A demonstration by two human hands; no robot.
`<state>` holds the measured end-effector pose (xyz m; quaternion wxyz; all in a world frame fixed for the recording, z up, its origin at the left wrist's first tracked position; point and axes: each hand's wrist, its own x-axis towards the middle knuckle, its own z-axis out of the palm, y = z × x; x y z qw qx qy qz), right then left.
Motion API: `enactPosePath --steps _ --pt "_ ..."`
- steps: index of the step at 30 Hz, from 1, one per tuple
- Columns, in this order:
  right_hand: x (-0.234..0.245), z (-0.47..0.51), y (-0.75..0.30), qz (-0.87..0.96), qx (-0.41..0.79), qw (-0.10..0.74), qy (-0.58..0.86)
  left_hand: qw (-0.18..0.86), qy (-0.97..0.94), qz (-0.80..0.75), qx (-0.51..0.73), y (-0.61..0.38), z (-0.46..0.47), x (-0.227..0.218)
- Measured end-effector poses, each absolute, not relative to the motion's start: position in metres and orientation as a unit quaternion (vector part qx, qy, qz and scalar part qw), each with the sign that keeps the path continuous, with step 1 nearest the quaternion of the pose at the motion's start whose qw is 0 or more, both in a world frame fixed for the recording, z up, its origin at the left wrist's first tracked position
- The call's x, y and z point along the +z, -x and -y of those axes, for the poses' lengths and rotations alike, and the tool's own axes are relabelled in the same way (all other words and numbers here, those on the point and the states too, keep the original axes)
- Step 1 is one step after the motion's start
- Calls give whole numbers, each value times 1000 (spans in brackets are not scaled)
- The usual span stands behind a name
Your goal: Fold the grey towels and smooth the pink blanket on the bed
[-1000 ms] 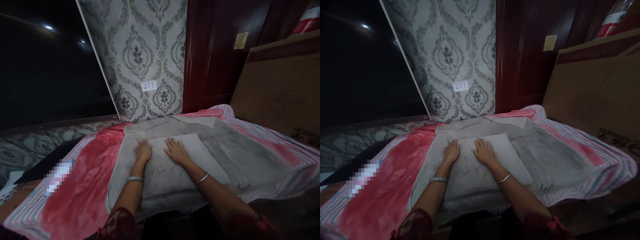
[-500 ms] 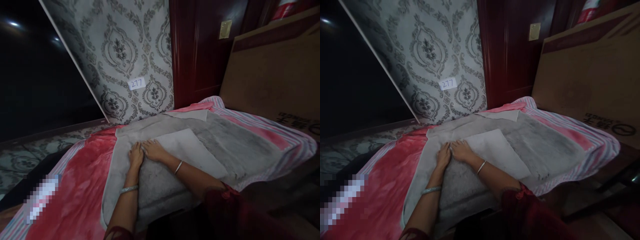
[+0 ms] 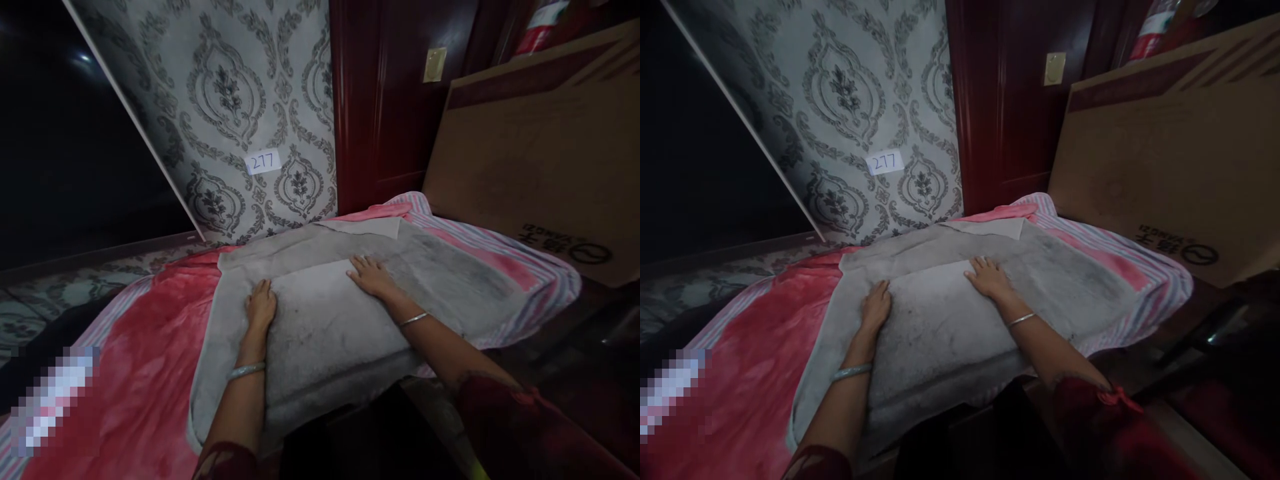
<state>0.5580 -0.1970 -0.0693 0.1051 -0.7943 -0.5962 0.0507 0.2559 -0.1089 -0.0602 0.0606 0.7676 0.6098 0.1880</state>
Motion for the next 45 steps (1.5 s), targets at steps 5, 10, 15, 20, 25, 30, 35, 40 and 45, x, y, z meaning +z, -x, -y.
enactPosePath --steps 5,10,15,20,25,30,35,40,45 --pt "-66 227 -585 555 97 106 819 62 -768 -607 193 -256 109 -58" --pt "-46 264 -545 546 14 133 827 60 -770 -601 204 -257 109 -56" --pt "-57 295 -425 747 -30 191 636 54 -773 -597 208 -260 112 -52" --pt "-78 311 -389 785 -18 198 587 52 -781 -588 203 -260 114 -48" --pt "-82 337 -458 730 -14 196 655 66 -780 -587 206 -259 109 -50" --pt "-99 371 -522 704 -42 201 680 96 -769 -597 205 -262 103 -51" --pt "-122 387 -552 682 -59 255 683 147 -754 -606 204 -246 114 -48" --pt "-136 389 -561 671 -77 298 674 215 -786 -528 239 -198 176 -64" --pt "-138 388 -563 668 -77 334 660 160 -864 -422 224 -159 251 -83"
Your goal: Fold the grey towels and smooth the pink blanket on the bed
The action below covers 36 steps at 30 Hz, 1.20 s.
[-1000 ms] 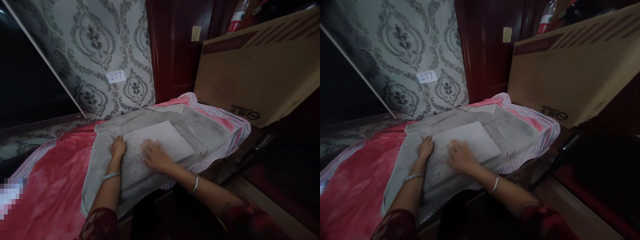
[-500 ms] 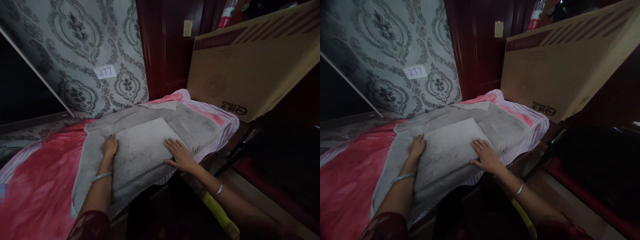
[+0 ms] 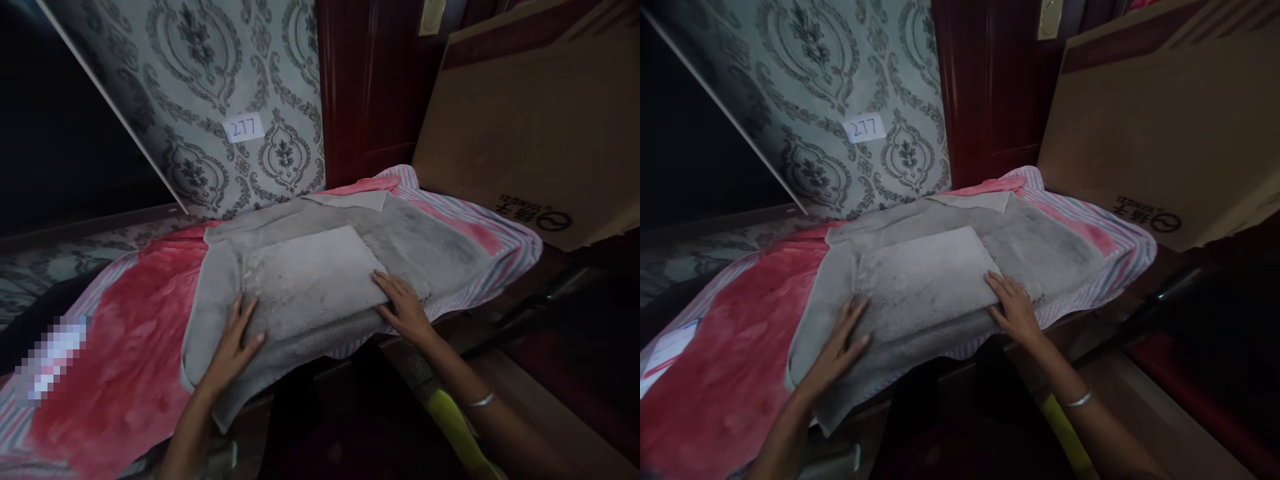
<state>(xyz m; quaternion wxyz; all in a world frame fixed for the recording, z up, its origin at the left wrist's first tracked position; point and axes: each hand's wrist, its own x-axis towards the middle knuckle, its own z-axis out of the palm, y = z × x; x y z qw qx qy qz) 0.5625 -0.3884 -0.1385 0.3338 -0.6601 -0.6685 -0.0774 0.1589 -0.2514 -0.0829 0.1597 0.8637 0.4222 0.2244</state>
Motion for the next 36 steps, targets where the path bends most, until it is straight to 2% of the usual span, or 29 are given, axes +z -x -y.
enactPosePath --steps 4,13,17,22,31,36 --pt "-136 387 -568 658 -83 363 654 96 -888 -394 217 -155 272 -87" --pt "-131 378 -582 682 -106 371 621 59 -896 -386 211 -152 261 -88" --pt "-126 368 -587 660 -118 442 595 36 -909 -369 193 -147 256 -88" --pt "-124 356 -592 610 -57 504 609 15 -918 -352 184 -140 247 -86" --pt "-141 334 -614 662 -56 431 611 28 -911 -356 206 -150 218 -70" --pt "-125 331 -613 660 10 456 597 22 -913 -318 256 -156 197 -69"
